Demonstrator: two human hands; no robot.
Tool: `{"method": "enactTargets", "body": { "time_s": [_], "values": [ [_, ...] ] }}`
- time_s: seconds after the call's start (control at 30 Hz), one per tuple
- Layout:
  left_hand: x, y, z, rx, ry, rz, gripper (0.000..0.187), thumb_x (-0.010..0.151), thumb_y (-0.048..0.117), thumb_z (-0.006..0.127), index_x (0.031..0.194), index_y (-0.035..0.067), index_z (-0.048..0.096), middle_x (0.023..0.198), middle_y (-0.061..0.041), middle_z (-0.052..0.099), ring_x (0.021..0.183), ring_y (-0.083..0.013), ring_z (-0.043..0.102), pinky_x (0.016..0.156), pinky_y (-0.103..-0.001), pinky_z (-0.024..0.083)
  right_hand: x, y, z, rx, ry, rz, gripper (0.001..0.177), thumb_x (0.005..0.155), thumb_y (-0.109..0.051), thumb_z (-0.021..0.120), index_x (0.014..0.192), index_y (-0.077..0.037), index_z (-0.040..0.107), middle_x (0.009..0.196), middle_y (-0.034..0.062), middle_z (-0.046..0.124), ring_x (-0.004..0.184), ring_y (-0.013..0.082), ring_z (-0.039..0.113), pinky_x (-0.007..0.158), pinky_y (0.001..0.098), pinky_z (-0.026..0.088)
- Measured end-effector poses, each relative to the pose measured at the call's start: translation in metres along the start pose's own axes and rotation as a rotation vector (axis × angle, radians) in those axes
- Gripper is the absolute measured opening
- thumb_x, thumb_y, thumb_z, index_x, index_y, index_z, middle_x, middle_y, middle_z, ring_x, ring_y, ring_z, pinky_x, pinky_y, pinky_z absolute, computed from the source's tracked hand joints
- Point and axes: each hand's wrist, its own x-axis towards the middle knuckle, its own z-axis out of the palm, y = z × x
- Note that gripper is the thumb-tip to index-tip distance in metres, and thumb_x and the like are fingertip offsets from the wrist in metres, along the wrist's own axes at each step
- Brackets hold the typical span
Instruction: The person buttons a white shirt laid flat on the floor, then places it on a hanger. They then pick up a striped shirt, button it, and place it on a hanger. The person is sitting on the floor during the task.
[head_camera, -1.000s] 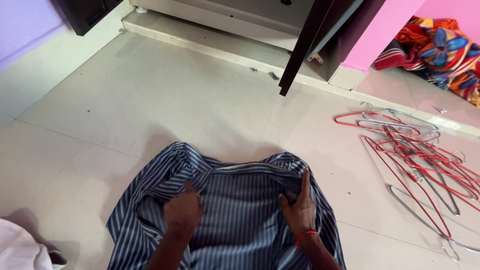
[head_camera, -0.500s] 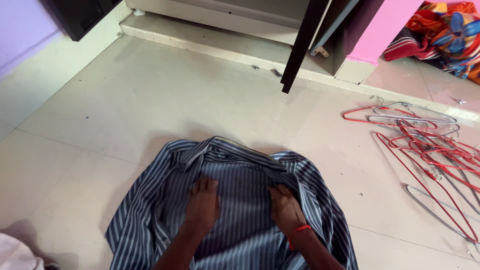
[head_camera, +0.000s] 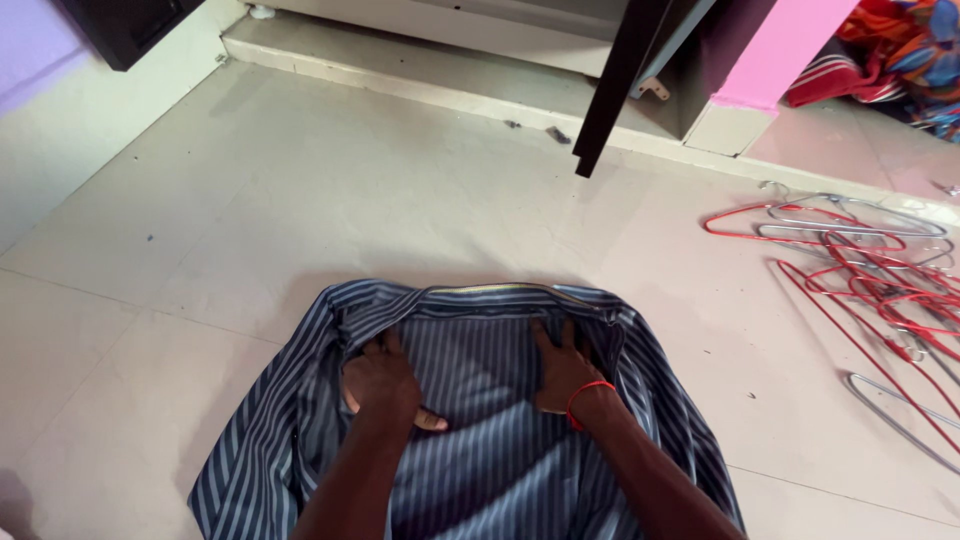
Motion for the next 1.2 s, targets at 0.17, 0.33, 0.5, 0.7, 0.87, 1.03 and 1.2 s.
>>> {"method": "enactTargets", "body": {
  "time_s": [0.17,0.33,0.5,0.7,0.87,1.03,1.2],
  "values": [
    [0.045,0.013,0.026,0.015,0.180,-0.080,0.123,0.084,0.061,0.079,0.163,0.014,-0.002,0.165,-0.020,0.017,0.134,-0.0491,0.044,0.095,-0.062,0.052,0.039,0.015,0.025,0.011,0.109,-0.111,0.117,0.077,-0.011,0.073,0.165,-0.032,-0.001,0.162,0.0377,-0.005,0.147,0.0571,0.021,0.124,0.0556,0.025],
    [0.062,0.045,0.065,0.099,0.457,0.207,0.103,0.090,0.046,0.075,0.164,0.010,0.013,0.168,-0.022,0.022,0.141,-0.0469,0.041,0.102,-0.062,0.047,0.031,0.007,0.034,-0.113,0.274,-0.055,0.096,0.088,0.004,0.052,0.164,-0.039,0.013,0.167,0.0245,0.008,0.148,0.0547,0.023,0.120,0.0561,0.031],
    [0.048,0.034,0.039,0.006,0.229,0.210,0.104,0.089,0.035,0.079,0.166,0.014,0.011,0.169,-0.023,0.015,0.146,-0.0483,0.036,0.105,-0.068,0.042,0.010,-0.010,0.026,-0.102,0.227,0.040,0.091,0.095,0.001,0.048,0.170,-0.038,0.013,0.165,0.0201,0.026,0.144,0.0482,0.040,0.122,0.0560,0.038],
    [0.063,0.026,0.032,-0.090,0.195,0.135,0.138,0.071,0.037,0.094,0.165,0.010,-0.004,0.171,-0.022,0.007,0.146,-0.0493,0.035,0.101,-0.080,0.039,0.023,-0.004,0.028,-0.067,0.233,-0.044,0.106,0.084,0.007,0.054,0.164,-0.038,0.001,0.168,0.0231,-0.004,0.151,0.0525,0.012,0.123,0.0574,0.018],
    [0.051,0.011,0.026,-0.126,0.078,0.250,0.170,0.050,0.048,0.106,0.163,0.011,-0.015,0.174,-0.016,-0.012,0.157,-0.0449,0.010,0.109,-0.078,0.029,0.033,0.007,0.030,-0.085,0.231,-0.124,0.100,0.084,0.002,0.054,0.163,-0.034,0.004,0.168,0.0222,0.000,0.152,0.0467,0.019,0.124,0.0492,0.023],
    [0.049,-0.003,0.016,-0.222,0.100,0.286,0.170,0.043,0.059,0.102,0.164,0.024,-0.012,0.174,-0.009,-0.012,0.158,-0.0423,0.006,0.115,-0.080,0.017,0.027,0.030,0.049,0.180,0.608,-0.280,0.078,0.090,-0.029,0.056,0.158,-0.016,0.021,0.157,0.0280,0.026,0.145,0.0454,0.033,0.119,0.0477,0.030],
    [0.072,-0.011,0.015,-0.209,0.100,0.306,0.172,0.038,0.069,0.096,0.165,0.034,-0.014,0.175,-0.004,-0.018,0.158,-0.0407,0.007,0.119,-0.078,0.008,0.036,0.033,0.064,0.115,0.639,-0.252,0.088,0.093,-0.061,0.056,0.155,-0.002,0.035,0.147,0.0313,0.047,0.139,0.0434,0.045,0.116,0.0459,0.037]
  ]
}}
